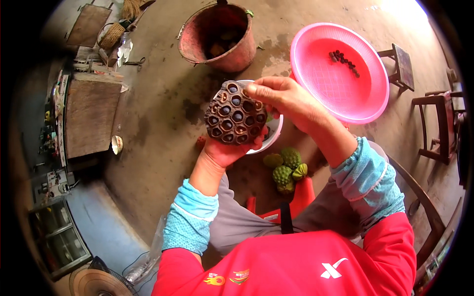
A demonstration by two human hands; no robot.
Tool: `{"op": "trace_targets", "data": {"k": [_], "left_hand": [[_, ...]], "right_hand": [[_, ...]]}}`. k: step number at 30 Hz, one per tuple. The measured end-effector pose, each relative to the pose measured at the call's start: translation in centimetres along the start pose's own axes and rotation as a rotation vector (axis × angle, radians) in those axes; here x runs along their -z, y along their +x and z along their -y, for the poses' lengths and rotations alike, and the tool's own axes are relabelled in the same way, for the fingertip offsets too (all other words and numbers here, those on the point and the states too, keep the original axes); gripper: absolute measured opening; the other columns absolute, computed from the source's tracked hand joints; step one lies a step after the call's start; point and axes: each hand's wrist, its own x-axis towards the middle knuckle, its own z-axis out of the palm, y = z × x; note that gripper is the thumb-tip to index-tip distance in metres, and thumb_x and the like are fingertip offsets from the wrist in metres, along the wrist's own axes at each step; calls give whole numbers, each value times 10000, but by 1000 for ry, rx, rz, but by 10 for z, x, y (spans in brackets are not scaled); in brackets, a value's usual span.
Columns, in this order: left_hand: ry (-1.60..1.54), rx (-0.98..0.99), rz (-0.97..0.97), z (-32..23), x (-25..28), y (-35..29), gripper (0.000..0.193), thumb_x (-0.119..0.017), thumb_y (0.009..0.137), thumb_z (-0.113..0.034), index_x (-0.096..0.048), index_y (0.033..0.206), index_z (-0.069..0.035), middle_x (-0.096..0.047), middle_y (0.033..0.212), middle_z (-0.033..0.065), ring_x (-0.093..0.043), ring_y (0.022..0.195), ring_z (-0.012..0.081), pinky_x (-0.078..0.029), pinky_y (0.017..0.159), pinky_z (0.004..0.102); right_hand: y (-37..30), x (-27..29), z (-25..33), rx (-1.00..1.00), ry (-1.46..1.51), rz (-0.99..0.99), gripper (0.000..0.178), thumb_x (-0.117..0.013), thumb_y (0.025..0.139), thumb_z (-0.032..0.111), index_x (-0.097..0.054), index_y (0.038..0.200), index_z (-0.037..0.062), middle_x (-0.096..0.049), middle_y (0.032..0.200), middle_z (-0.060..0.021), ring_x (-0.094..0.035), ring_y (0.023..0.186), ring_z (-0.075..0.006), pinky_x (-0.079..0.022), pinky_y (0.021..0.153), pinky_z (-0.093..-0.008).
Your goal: The person extracts seeds from lotus pods by hand and places the seeds into a pink bowl.
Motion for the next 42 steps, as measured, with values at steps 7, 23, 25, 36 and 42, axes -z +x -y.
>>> {"op": "trace_targets", "data": {"k": [7,23,25,36,42], "left_hand": [[540,-443,-159,4,-17,-1,760,-500,894,-597,-383,1411,-52,-466,1394,186,-512,1228,365,-416,1018,566],[637,-711,-402,-2,-26,5,370,-701,839,-85,-567,1175,-8,-661,1059,82,-645,935,163,-523,874,323],[638,-746,-443,1,-27,4,357,-706,836,-75,-576,1161,-7,-666,1038,82,-649,907,159,-533,858,320],[750,-785,-273,2,-19,-7,251,-714,826,-29,-629,1062,-20,-672,966,42,-620,856,89,-513,818,241],[621,-674,-165,1,-17,-9,253,-714,830,-53,-632,1069,-42,-667,1016,38,-628,914,119,-511,854,276]], "right_hand": [[2,-1,1,15,-27,-5,333,-642,914,376,-682,1001,57,-582,740,50,-469,636,-51,-385,565,-218],[16,-20,-13,509,-138,-353,205,-623,943,211,-641,959,7,-663,758,-48,-584,711,-72,-495,641,-259],[20,-28,-18,608,-223,-341,208,-640,924,213,-621,998,20,-658,752,-96,-631,677,-155,-510,651,-296],[4,-29,-11,487,-601,-169,531,-781,759,409,-533,1081,66,-632,787,-121,-649,696,-284,-504,616,-386],[6,-24,-12,631,-482,-99,437,-766,787,344,-534,1012,51,-627,752,-138,-644,689,-315,-501,605,-390]]}}
